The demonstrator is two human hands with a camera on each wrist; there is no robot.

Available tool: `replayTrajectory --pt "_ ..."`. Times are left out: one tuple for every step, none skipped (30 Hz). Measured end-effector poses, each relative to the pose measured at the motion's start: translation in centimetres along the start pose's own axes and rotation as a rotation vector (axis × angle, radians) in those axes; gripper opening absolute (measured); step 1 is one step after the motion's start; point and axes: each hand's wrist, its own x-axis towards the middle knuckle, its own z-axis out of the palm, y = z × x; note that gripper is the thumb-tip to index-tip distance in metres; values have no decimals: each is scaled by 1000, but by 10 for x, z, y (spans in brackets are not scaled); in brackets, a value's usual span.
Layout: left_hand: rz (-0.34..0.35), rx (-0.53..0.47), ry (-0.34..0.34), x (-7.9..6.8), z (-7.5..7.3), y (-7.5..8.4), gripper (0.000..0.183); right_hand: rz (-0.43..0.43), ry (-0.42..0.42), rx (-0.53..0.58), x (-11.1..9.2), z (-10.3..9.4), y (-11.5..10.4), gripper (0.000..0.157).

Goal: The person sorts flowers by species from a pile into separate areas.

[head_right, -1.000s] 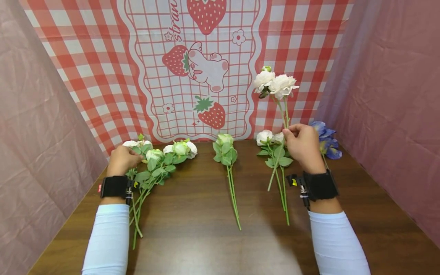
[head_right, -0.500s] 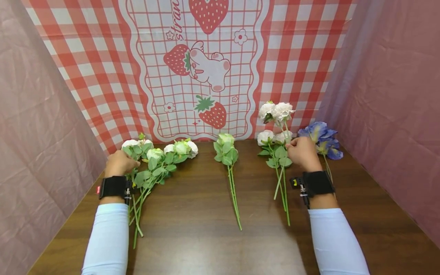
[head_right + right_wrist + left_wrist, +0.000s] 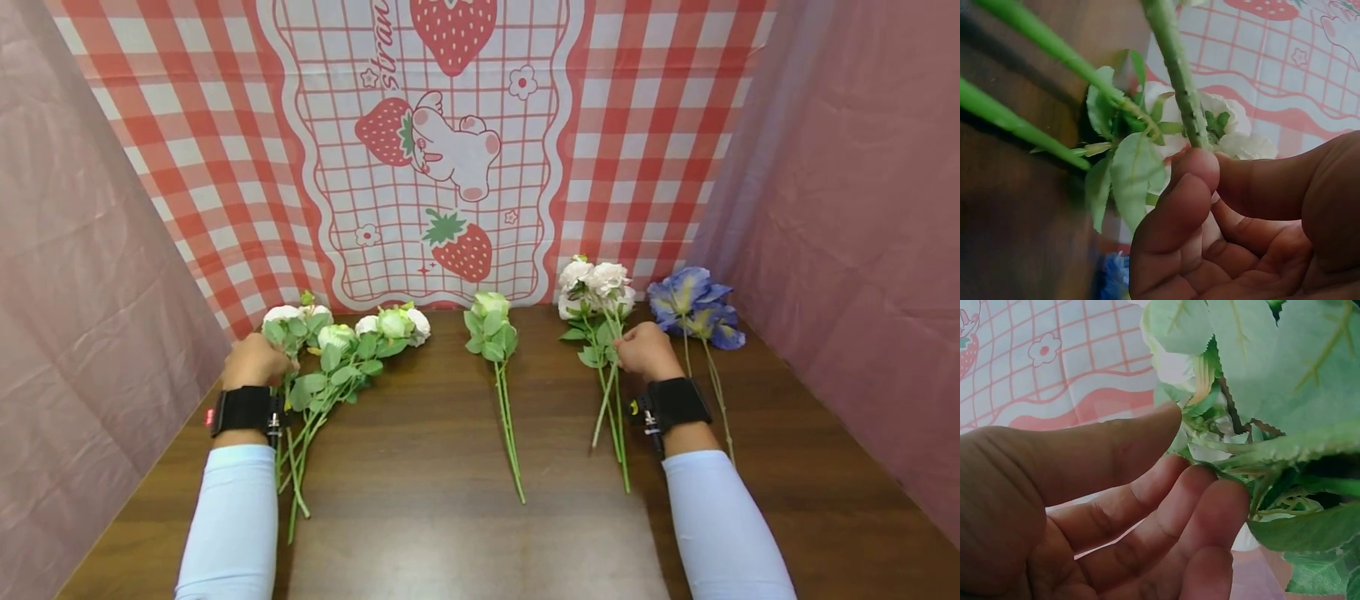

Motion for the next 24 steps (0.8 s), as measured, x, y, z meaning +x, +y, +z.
replayTrajectory --pt "-1 0 -4 0 0 -1 39 1 2 2 1 1 1 31" --pt "-3 -3 -5 0 0 -2 36 0 4 6 1 2 2 30" --pt "-1 -4 -3 0 0 -2 35 2 5 9 2 2 2 30" --pt "-2 -6 -3 0 -1 -2 33 2 6 7 3 2 3 30" --pt "-2 -6 -2 0 -1 -3 32 3 3 6 3 3 3 30" --pt "-3 -5 -1 1 -1 -3 32 4 2 -2 4 3 3 29" --pt "-2 -3 0 1 -1 -3 34 6 1 -16 4 3 4 29" --pt "0 -1 3 1 -1 -4 36 10 -2 -31 5 3 5 29" --pt "2 2 5 1 -1 -3 39 13 -6 -44 5 3 5 28" --pt "2 5 4 1 -1 -4 44 17 -11 -57 6 3 6 28" --pt "2 9 6 1 -1 -4 48 21 -18 -69 6 3 7 27" --pt "1 13 4 1 -1 -3 52 24 -23 -84 7 3 8 26" --pt "0 16 0 1 -2 -3 55 28 -32 -95 8 3 10 26" --pt "-1 19 -3 0 -2 -3 58 31 -40 -104 8 3 11 25" --pt "-3 22 -6 0 -2 -3 59 33 -46 -112 9 3 12 23" --pt "-4 24 -10 0 -1 -2 60 32 -52 -122 9 3 13 22" --pt "-4 26 -12 0 -1 -2 60 34 -59 -131 9 3 13 21" --pt "-3 27 -15 0 -1 -2 60 38 -67 -140 9 3 13 20" --pt "-2 30 -16 0 -1 -2 59 45 -73 -152 9 3 14 20" --pt "0 31 -19 0 -1 -2 59 54 -80 -159 8 3 13 20" --pt "1 33 -24 0 -1 -2 59 61 -85 -164 7 3 13 20" --pt "3 35 -29 0 -1 -3 58 70 -91 -170 6 3 12 21" --pt "3 36 -34 0 -1 -3 58 82 -95 -177 6 3 12 22" --pt "4 37 -40 0 0 -4 58 88 -98 -183 5 2 12 23"
